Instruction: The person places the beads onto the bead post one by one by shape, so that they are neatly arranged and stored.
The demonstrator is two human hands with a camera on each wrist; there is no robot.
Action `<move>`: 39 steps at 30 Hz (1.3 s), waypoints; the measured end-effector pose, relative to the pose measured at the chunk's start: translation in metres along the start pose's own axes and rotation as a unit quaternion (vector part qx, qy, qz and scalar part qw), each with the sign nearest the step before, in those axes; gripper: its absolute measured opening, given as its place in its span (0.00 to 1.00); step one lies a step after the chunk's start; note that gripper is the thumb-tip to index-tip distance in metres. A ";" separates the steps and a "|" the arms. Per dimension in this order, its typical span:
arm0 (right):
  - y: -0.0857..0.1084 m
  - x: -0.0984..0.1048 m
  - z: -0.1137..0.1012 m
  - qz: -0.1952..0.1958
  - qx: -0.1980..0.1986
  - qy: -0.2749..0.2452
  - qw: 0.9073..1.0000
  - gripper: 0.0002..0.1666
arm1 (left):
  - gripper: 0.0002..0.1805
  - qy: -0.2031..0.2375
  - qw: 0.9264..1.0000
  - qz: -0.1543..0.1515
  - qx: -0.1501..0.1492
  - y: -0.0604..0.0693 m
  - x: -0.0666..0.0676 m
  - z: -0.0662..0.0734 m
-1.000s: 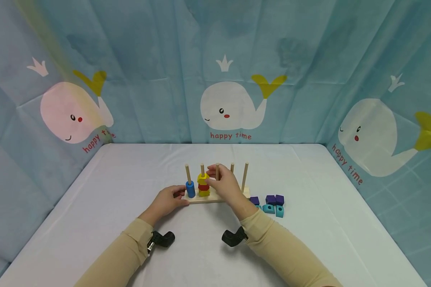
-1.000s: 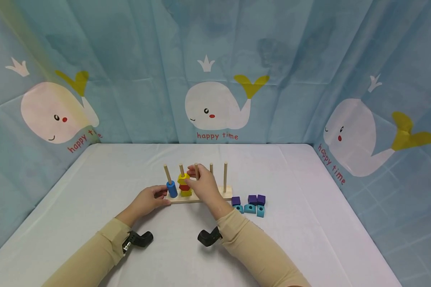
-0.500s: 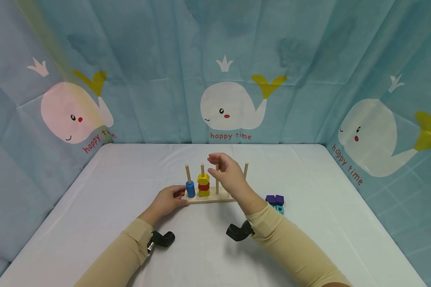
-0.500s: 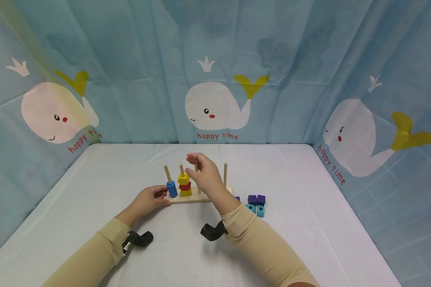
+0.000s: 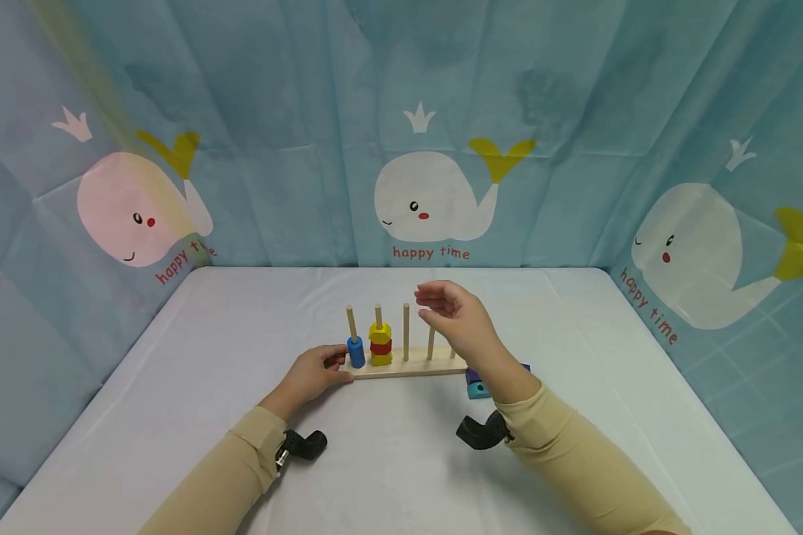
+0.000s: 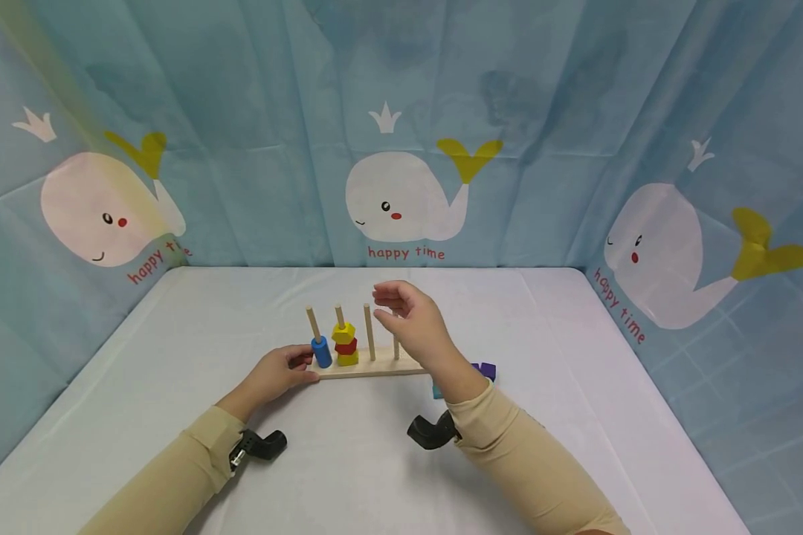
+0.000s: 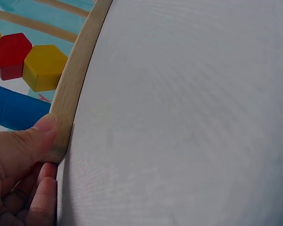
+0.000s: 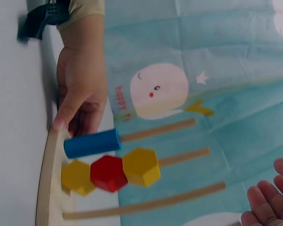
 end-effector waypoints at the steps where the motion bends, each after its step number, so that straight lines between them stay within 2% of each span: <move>1: 0.002 0.005 0.000 0.001 -0.002 0.001 1.000 0.19 | 0.32 -0.001 1.000 0.000 0.000 0.000 0.000 0.000; 9: 0.026 0.042 0.008 0.010 -0.016 0.052 0.998 0.18 | 0.32 0.001 1.000 0.003 -0.002 0.001 0.000 0.000; 15: 0.047 0.076 0.036 0.030 -0.057 0.115 0.991 0.17 | 0.32 0.001 1.000 0.004 -0.001 0.000 -0.002 -0.001; 18: 0.059 0.093 0.052 0.041 -0.084 0.132 0.987 0.15 | 0.32 0.000 1.000 0.004 -0.001 0.000 -0.002 -0.001; 24: 0.080 0.122 0.075 0.059 -0.107 0.163 0.979 0.13 | 0.32 0.002 1.000 0.007 -0.002 0.001 0.000 0.001; 32: 0.097 0.140 0.095 0.060 -0.169 0.207 0.962 0.08 | 0.32 0.004 1.000 0.003 0.004 0.001 0.001 0.003; 39: 0.099 0.144 0.106 0.043 -0.189 0.229 0.954 0.09 | 0.31 0.006 1.000 0.001 0.004 0.002 0.001 0.002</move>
Point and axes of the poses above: each hand's wrist, its own y-axis away from the middle knuckle, its own x-axis out of the back of the hand, z = x × y, the point moved 5 cm from there along -y, towards the middle knuckle, and after that the axes turned 14 degrees about -y, right-handed, at the moved point
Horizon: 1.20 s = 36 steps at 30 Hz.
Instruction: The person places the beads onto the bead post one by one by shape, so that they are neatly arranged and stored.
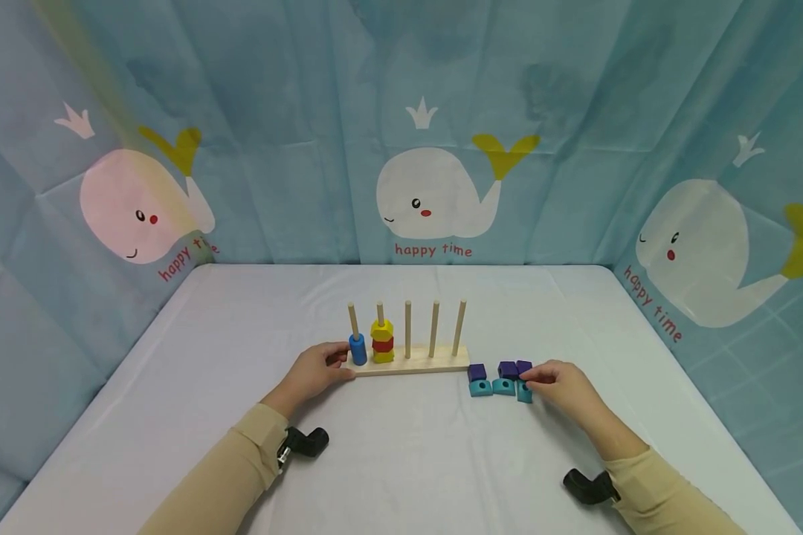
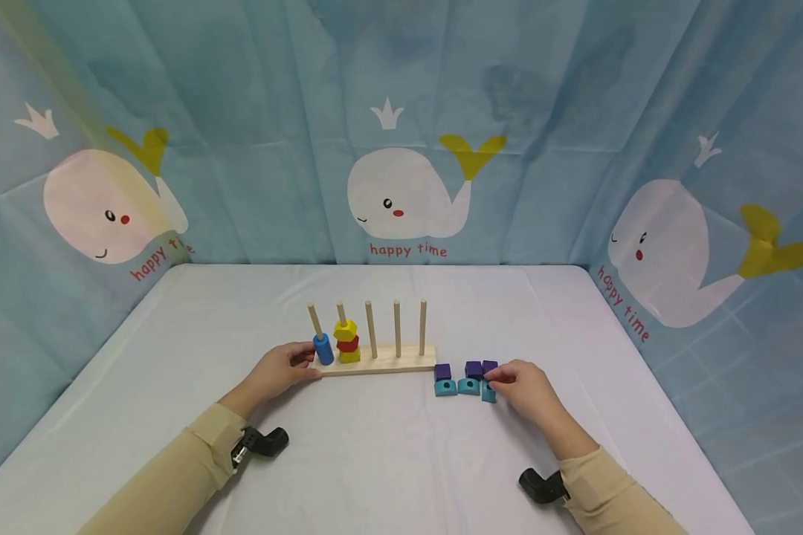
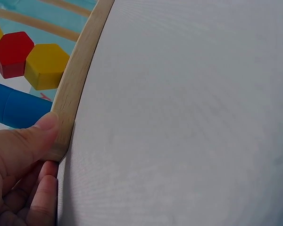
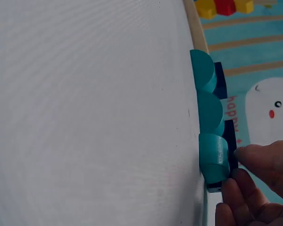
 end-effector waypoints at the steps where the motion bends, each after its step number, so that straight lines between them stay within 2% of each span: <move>1: 0.000 0.000 0.000 -0.003 -0.003 0.004 1.000 0.09 | 0.31 0.001 1.000 0.000 -0.002 0.000 0.000 0.000; 5: 0.002 -0.003 0.000 -0.033 -0.009 0.022 0.999 0.11 | 0.32 0.009 1.000 -0.002 0.001 -0.001 0.000 -0.002; 10: 0.007 -0.007 0.000 -0.068 -0.026 0.019 0.997 0.15 | 0.31 0.014 1.000 -0.002 0.002 -0.001 -0.001 -0.003; 13: 0.009 -0.008 0.000 -0.081 -0.029 0.016 0.996 0.15 | 0.31 0.012 1.000 0.000 -0.003 -0.001 -0.001 -0.002; 21: 0.008 -0.012 0.001 -0.124 0.007 0.033 0.992 0.10 | 0.31 0.013 1.000 0.001 -0.005 0.000 -0.001 -0.002; 29: 0.008 -0.009 -0.011 -0.138 0.014 0.011 0.990 0.07 | 0.32 0.014 1.000 -0.001 0.000 0.000 -0.001 -0.003; 36: 0.002 -0.001 -0.041 -0.128 0.039 -0.011 0.991 0.08 | 0.32 0.017 1.000 -0.001 -0.001 0.000 -0.001 -0.003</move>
Point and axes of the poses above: each hand's wrist, its own y-axis away from the middle knuckle, its own x-axis out of the back of the hand, z = x × y, the point moved 5 cm from there along -y, towards the middle knuckle, and after that the axes turned 14 degrees about -y, right-handed, at the moved point
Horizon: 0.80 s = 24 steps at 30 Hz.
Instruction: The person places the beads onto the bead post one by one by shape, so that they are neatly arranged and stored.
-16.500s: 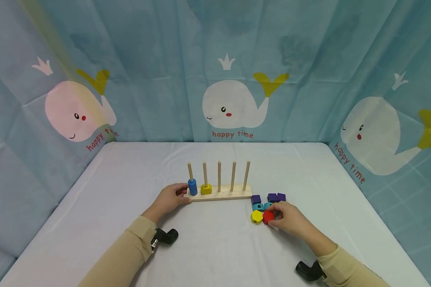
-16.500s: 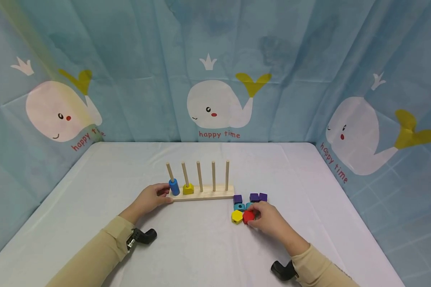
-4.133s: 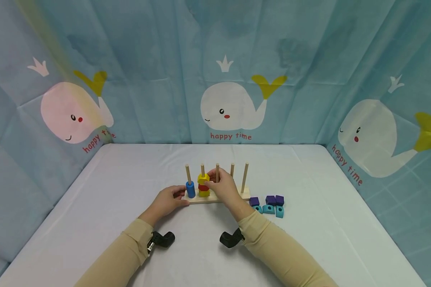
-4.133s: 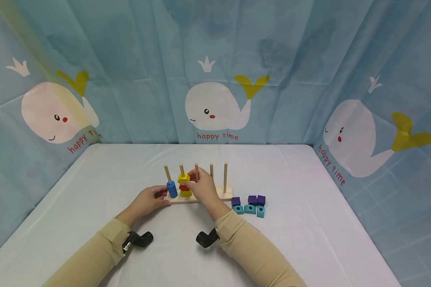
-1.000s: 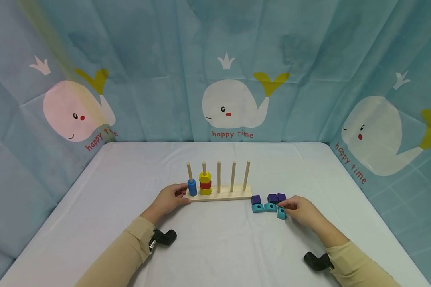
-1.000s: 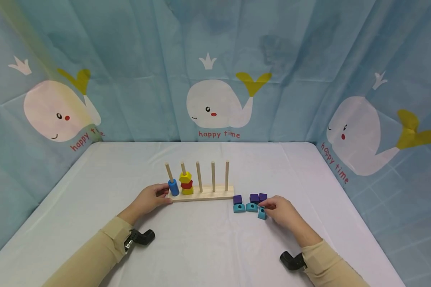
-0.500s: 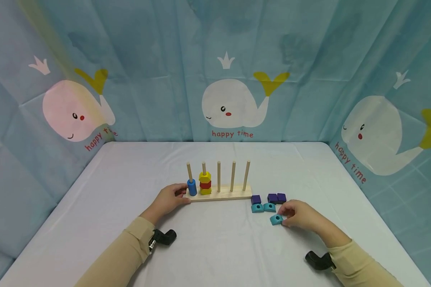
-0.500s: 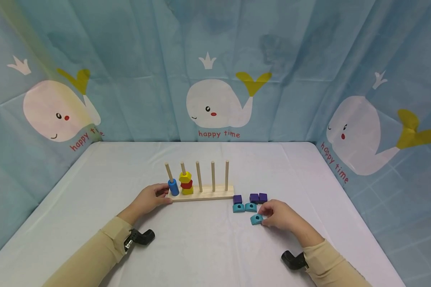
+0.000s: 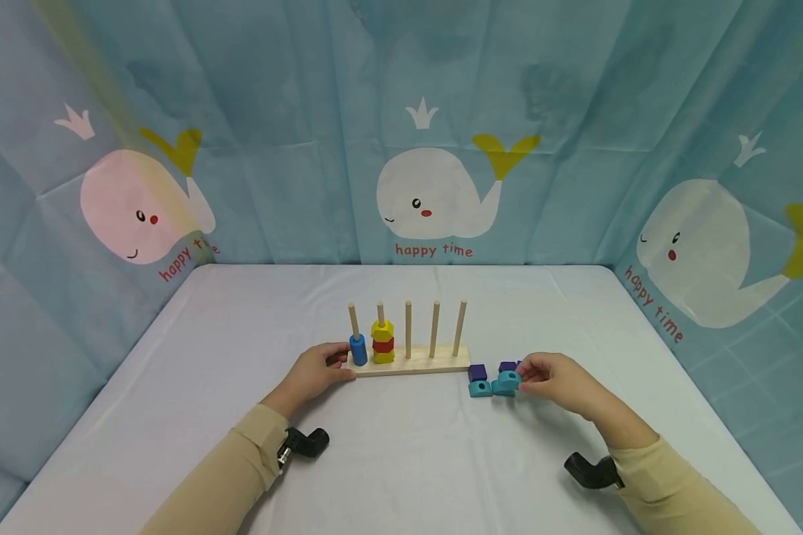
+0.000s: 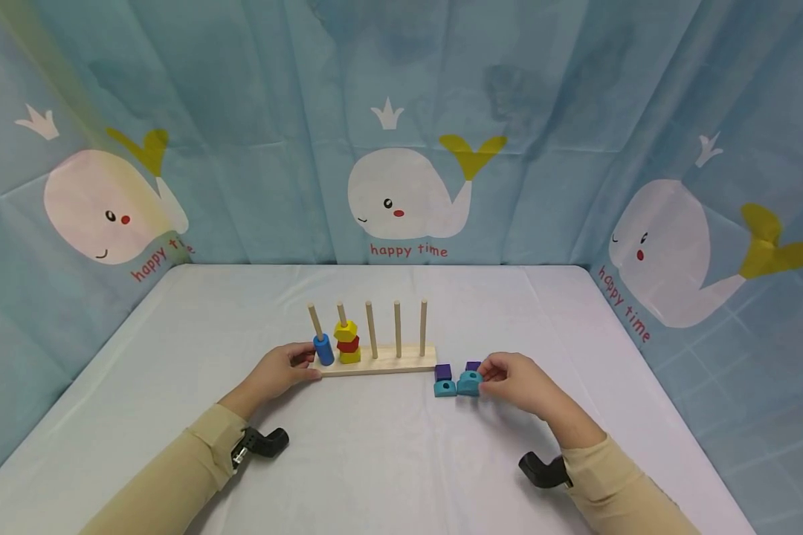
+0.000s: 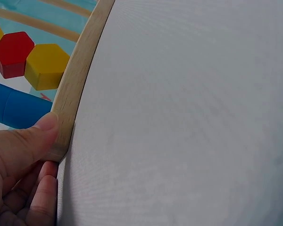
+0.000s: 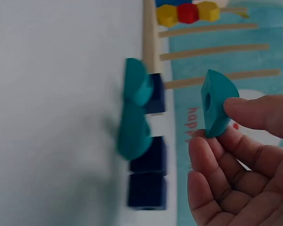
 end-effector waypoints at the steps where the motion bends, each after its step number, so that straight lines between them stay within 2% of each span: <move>1: -0.001 0.001 -0.006 0.004 0.007 -0.002 1.000 0.08 | 0.32 0.000 1.000 0.000 -0.001 0.000 0.000 0.000; 8: -0.015 0.011 -0.044 0.041 0.046 0.002 0.998 0.10 | 0.32 0.008 1.000 -0.005 -0.002 -0.002 -0.001 0.000; 15: -0.031 0.015 -0.075 0.075 0.105 -0.012 0.992 0.09 | 0.32 -0.001 1.000 -0.004 -0.003 -0.002 -0.001 0.000; 24: -0.047 0.005 -0.107 0.075 0.160 -0.094 0.980 0.11 | 0.31 -0.010 1.000 -0.002 -0.003 -0.002 0.000 -0.001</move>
Point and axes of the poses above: each hand's wrist, its own y-axis away from the middle knuckle, its own x-axis out of the back of the hand, z = x × y, the point moved 5 cm from there along -y, towards the middle knuckle, and after that the axes turned 14 degrees about -y, right-handed, at the moved point
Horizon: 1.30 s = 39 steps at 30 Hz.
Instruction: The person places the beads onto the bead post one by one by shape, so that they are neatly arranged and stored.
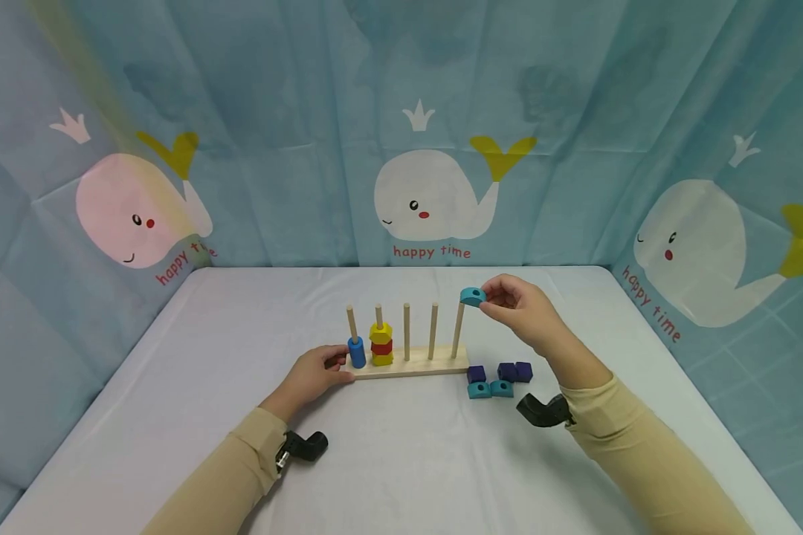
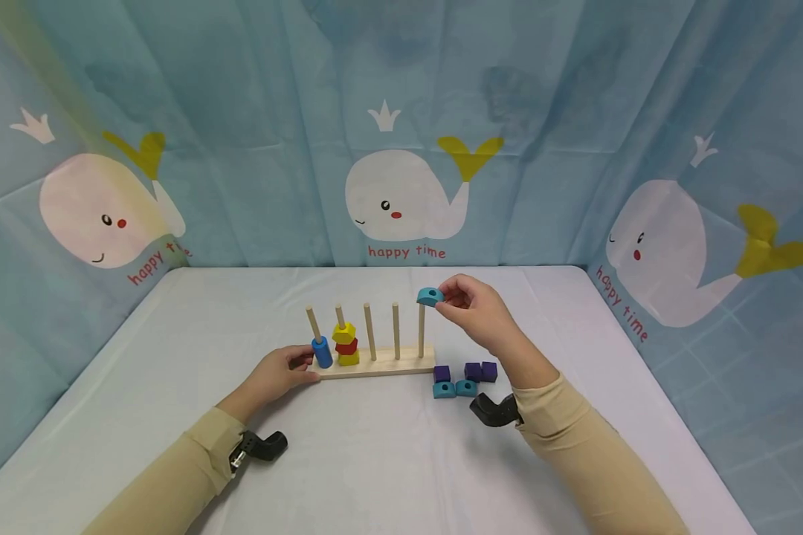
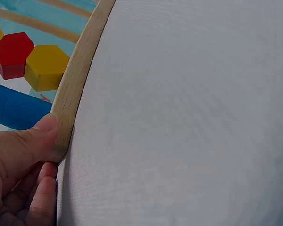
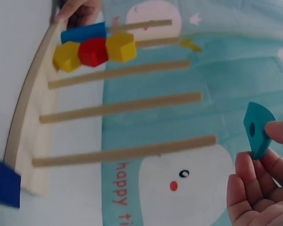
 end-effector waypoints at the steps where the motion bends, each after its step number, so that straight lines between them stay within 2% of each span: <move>1: -0.002 -0.004 -0.003 -0.001 0.004 -0.008 1.000 0.11 | 0.32 0.000 1.000 0.000 0.000 0.000 0.000 0.000; 10: -0.015 -0.039 -0.013 -0.022 0.015 -0.048 0.998 0.12 | 0.32 0.007 1.000 -0.001 0.004 0.001 0.001 0.000; 22: -0.029 -0.077 -0.007 -0.014 0.033 -0.048 0.998 0.12 | 0.31 -0.016 1.000 0.002 0.005 0.003 0.004 0.003; 34: -0.032 -0.089 0.010 -0.007 -0.005 -0.026 1.000 0.11 | 0.32 0.000 1.000 -0.001 0.001 0.004 0.002 0.003; 39: -0.032 -0.089 0.013 -0.006 -0.003 -0.029 1.000 0.10 | 0.31 -0.001 1.000 0.000 0.003 0.004 0.002 0.003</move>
Point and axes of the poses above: each hand's wrist, its own y-axis away from the middle knuckle, its own x-axis out of the back of the hand, z = x × y, the point moved 5 cm from there along -y, towards the middle knuckle, and after that the axes turned 14 degrees about -y, right-handed, at the moved point
